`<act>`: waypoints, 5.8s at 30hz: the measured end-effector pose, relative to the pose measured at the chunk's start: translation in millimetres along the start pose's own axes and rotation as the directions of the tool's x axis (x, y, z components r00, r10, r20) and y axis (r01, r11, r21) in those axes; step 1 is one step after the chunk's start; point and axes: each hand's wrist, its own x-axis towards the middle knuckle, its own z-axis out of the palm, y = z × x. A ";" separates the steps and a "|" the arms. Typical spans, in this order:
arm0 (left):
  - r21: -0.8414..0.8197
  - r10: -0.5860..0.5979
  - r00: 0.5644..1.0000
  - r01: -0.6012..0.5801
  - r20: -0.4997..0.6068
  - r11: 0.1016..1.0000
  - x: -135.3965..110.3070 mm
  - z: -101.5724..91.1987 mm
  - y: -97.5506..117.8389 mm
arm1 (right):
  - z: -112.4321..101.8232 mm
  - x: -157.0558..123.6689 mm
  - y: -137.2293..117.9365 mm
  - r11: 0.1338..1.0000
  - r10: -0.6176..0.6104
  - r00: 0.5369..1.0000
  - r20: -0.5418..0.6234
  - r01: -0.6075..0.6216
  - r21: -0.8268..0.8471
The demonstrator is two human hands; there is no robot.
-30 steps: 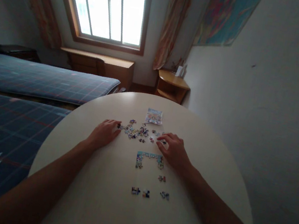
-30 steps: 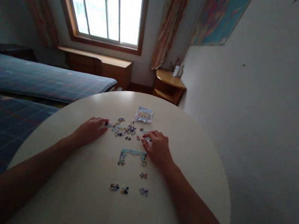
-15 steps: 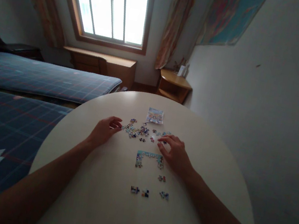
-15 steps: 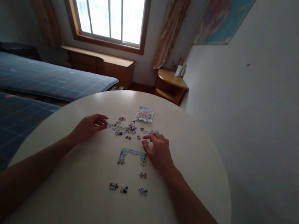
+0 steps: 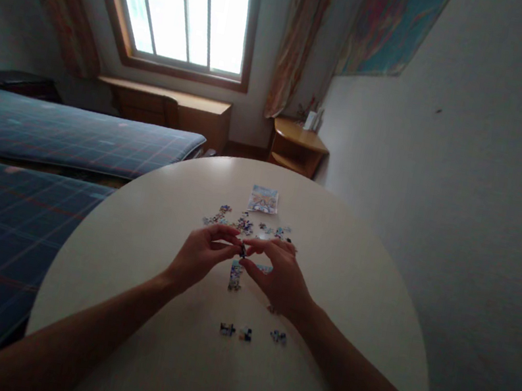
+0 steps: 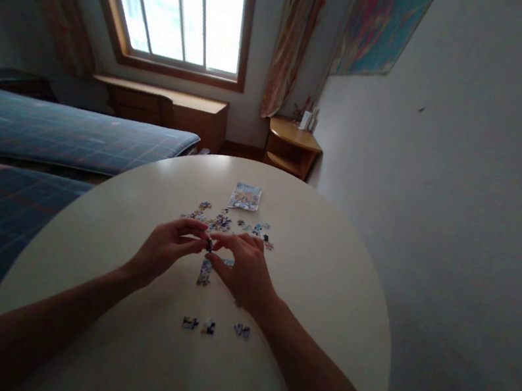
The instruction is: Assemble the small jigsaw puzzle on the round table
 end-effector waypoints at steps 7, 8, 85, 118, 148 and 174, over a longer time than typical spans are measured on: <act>-0.038 0.014 0.998 -0.012 0.064 0.999 -1.0 -2.6 -2.8 | -2.3 -0.5 4.1 0.997 -0.009 1.000 0.009 0.008 0.076; -0.042 0.021 0.997 -0.017 0.080 0.999 -0.7 -3.1 -3.8 | -2.6 -0.8 4.8 0.996 -0.010 1.000 0.018 0.008 0.092; 0.296 0.100 0.385 -0.830 0.918 0.473 -40.0 24.4 13.1 | -65.7 -101.5 -23.9 0.890 0.453 0.817 0.357 -0.438 -0.127; 0.250 0.103 0.344 -0.828 0.933 0.502 -38.4 25.3 11.9 | -56.1 -106.1 -47.1 0.868 0.494 0.808 0.321 -0.479 -0.131; 0.911 0.289 0.931 -0.304 0.222 0.278 41.9 -73.6 -33.8 | -36.4 7.3 42.8 0.922 0.247 0.968 -0.051 -0.251 -0.294; 0.878 0.295 0.918 -0.357 0.266 0.319 31.6 -63.8 -35.3 | -4.8 1.5 73.8 0.966 0.196 0.976 0.091 -0.177 -0.186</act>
